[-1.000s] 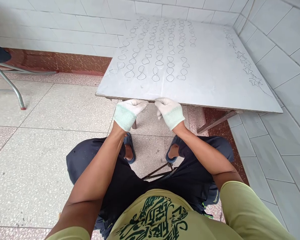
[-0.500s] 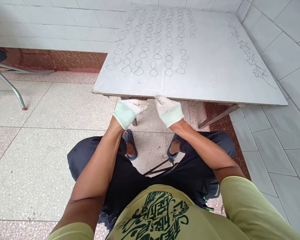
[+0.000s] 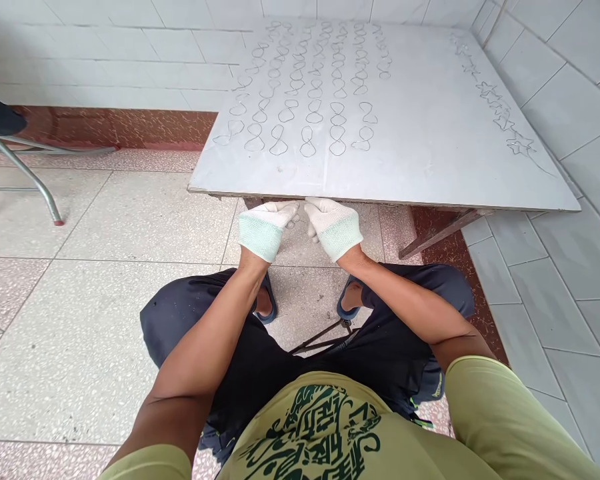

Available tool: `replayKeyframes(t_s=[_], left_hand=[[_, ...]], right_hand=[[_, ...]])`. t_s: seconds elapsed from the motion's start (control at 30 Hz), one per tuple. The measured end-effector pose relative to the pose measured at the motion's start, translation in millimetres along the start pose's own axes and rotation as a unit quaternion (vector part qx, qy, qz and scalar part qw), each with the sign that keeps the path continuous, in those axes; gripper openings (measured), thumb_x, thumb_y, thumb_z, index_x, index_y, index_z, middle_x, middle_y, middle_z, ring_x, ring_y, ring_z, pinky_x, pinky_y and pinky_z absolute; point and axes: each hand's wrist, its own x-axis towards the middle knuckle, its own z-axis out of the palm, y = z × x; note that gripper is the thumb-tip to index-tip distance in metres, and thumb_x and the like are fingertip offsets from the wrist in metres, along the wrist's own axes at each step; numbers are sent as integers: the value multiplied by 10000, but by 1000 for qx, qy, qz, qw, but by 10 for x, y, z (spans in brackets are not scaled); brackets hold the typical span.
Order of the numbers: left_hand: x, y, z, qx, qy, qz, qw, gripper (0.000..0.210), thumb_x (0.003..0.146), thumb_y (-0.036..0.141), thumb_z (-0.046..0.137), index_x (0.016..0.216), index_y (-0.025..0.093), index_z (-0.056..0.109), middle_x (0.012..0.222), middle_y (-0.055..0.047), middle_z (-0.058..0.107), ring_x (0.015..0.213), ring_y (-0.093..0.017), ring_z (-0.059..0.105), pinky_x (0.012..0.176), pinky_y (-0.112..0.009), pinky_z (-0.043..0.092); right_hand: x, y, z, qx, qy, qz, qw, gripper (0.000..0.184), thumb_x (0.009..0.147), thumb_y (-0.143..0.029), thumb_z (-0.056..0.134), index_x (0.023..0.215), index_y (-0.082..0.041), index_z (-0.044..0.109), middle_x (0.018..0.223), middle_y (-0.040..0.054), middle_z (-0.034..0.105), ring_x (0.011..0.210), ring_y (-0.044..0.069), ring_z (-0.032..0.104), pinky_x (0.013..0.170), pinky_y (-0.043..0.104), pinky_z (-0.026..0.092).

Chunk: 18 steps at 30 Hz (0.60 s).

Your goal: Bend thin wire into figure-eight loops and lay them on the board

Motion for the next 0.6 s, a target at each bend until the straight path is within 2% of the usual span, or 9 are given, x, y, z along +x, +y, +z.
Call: replayKeyframes(t_s=[0.1, 0.2, 0.37, 0.5, 0.6], left_hand=[[-40, -8, 59, -5, 28, 3, 1000, 395, 793, 574, 909, 788, 198, 790, 824, -74, 824, 819, -209, 755, 742, -317, 561], [-75, -22, 103, -3, 38, 9, 999, 429, 828, 617, 877, 797, 200, 785, 835, -72, 812, 865, -220, 768, 757, -322, 573], [-56, -33, 132, -5, 42, 28, 999, 412, 869, 616, 865, 840, 208, 812, 839, -55, 804, 893, -228, 774, 787, -328, 593], [-31, 36, 91, 18, 37, -1, 999, 415, 825, 612, 914, 838, 207, 825, 820, -77, 816, 863, -256, 782, 725, -349, 585], [-61, 87, 47, 56, -8, -28, 998, 442, 852, 679, 874, 858, 238, 848, 851, -99, 840, 887, -302, 807, 676, -385, 574]], right_hand=[[-33, -13, 64, 6, 9, 14, 1000, 260, 1141, -433, 668, 1048, -253, 831, 574, -69, 646, 583, 146, 618, 621, 279, 521], [-92, -6, 133, 4, 14, 7, 1000, 257, 1143, -394, 653, 1045, -263, 851, 586, -76, 657, 580, 142, 635, 616, 283, 527], [-124, 15, 171, 6, 14, -15, 1000, 224, 1140, -384, 660, 1158, -291, 862, 629, -77, 682, 640, 152, 673, 667, 291, 561], [-44, 37, 114, -12, 14, -7, 1000, 225, 1128, -403, 693, 1015, -268, 834, 641, -67, 691, 636, 144, 635, 676, 289, 541], [-15, 46, 76, -28, 15, -14, 999, 285, 1120, -392, 692, 887, -263, 793, 629, -60, 683, 630, 145, 617, 684, 300, 524]])
